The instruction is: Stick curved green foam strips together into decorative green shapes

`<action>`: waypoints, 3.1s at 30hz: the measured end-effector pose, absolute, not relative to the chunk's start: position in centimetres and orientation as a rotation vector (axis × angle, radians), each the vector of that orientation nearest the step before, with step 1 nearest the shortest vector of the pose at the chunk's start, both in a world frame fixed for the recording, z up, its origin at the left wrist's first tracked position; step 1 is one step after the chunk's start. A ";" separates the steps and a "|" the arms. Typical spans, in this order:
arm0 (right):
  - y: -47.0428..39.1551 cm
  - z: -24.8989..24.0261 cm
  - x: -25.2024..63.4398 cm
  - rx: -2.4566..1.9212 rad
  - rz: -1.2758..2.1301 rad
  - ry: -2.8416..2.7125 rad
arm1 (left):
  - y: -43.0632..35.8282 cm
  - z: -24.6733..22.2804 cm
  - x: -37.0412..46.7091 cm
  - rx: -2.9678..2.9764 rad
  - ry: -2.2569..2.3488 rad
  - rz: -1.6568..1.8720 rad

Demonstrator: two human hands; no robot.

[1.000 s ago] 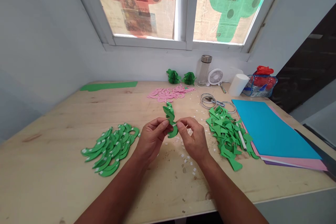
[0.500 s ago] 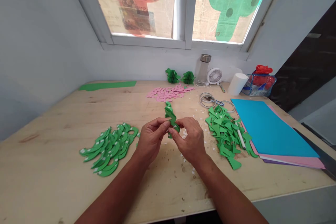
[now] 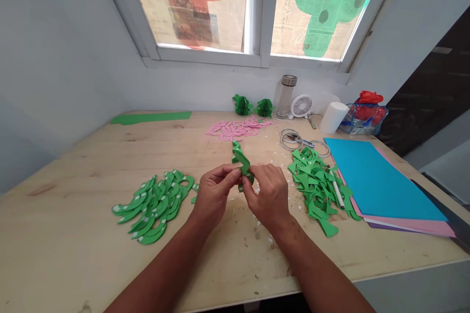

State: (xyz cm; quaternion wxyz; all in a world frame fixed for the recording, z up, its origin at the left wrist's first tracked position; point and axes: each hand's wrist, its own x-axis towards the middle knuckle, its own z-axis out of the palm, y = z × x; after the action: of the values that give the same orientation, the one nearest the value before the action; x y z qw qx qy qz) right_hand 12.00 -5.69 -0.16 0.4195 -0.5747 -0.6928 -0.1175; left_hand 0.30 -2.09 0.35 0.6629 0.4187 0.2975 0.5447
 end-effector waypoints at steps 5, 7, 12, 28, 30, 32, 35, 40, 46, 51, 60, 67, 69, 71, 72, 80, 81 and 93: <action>-5.7 0.0 12.0 -1.454 -0.314 -1.741 | -2.0 0.2 0.3 0.956 0.696 1.227; -5.7 -0.1 11.9 -1.453 -0.317 -1.741 | -2.0 0.2 0.3 0.955 0.700 1.223; -5.6 -0.4 11.8 -1.448 -0.291 -1.717 | -2.1 0.1 0.4 0.963 0.706 1.223; -5.7 -0.1 11.8 -1.479 0.095 -1.587 | -1.6 -0.5 0.2 1.032 0.718 1.256; -5.7 -0.1 11.8 -1.458 0.126 -1.580 | -1.6 -0.5 0.2 1.020 0.723 1.260; -5.7 -0.1 11.8 -1.433 0.171 -1.572 | -1.6 -0.6 0.1 1.009 0.724 1.262; -5.6 -0.1 11.8 -1.398 0.241 -1.553 | -1.5 -0.7 0.1 1.007 0.724 1.254; -5.5 -0.2 11.9 -1.370 0.311 -1.498 | -1.6 -0.5 0.2 0.976 0.707 1.216; -5.3 -0.3 11.9 -1.346 0.452 -1.437 | -1.5 -0.5 0.3 0.871 0.665 1.165; -5.0 -0.6 12.1 -1.265 0.614 -1.328 | -0.9 -0.7 0.0 0.856 0.661 1.232; -4.6 -0.7 12.9 -1.222 0.687 -1.134 | -0.6 -0.6 -0.2 0.779 0.628 1.255; -4.4 -0.9 12.4 -1.150 0.821 -1.186 | -0.6 0.0 -0.6 0.650 0.552 1.217; -4.4 -1.0 12.3 -1.178 0.827 -1.231 | -0.6 -0.1 -0.6 0.622 0.529 1.185; -4.5 -1.0 12.3 -1.231 0.787 -1.284 | -0.5 -0.1 -0.7 0.582 0.507 1.144; -4.5 -1.0 12.3 -1.257 0.747 -1.302 | -0.5 -0.1 -0.8 0.559 0.497 1.125; -4.5 -0.9 12.7 -1.277 0.659 -1.296 | -0.5 0.1 -1.1 0.458 0.464 1.113; -4.6 -0.8 12.7 -1.255 0.686 -1.303 | -0.5 0.1 -1.1 0.462 0.461 1.110; -5.0 -0.6 12.2 -1.177 0.736 -1.426 | -0.7 0.1 -1.1 0.594 0.450 1.093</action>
State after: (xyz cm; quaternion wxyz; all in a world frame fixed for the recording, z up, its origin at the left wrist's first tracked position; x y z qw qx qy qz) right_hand 12.23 -4.96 -0.56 0.5443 -0.4962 -0.6011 0.3102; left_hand -1.07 -0.70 0.11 0.7890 0.2760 0.2090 0.5076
